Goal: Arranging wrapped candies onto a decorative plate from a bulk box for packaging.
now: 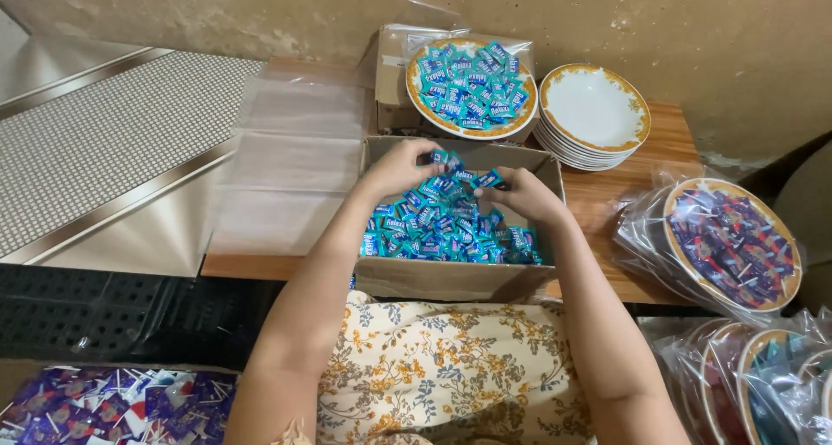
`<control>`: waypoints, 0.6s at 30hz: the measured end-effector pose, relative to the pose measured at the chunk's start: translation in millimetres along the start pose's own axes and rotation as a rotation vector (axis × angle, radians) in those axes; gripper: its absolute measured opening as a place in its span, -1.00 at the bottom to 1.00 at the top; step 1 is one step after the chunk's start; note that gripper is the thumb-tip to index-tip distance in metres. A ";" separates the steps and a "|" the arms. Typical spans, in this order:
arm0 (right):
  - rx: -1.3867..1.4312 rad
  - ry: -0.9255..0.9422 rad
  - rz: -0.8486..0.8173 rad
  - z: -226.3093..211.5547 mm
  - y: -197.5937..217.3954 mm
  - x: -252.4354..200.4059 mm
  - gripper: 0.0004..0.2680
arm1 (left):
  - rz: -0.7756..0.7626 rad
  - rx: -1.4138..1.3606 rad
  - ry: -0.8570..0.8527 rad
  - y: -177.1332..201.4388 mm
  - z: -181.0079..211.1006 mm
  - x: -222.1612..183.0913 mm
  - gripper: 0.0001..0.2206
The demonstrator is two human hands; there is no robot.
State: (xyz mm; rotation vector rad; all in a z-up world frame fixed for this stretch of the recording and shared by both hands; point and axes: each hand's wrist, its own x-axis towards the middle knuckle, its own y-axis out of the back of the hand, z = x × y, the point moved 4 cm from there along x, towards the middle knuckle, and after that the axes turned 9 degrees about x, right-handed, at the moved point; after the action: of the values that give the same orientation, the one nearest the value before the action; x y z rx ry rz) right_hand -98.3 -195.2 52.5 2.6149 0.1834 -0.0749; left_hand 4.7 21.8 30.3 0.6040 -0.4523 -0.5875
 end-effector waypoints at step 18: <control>0.164 0.062 0.264 23.1 24.3 15.5 -0.88 | 0.543 0.434 0.194 -33.4 10.0 70.4 -0.80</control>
State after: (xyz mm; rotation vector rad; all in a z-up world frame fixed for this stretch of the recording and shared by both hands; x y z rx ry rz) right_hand -79.9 -225.8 43.0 2.7810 -0.1535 0.0866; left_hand 39.2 -48.7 31.9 0.8996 -0.5371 0.0945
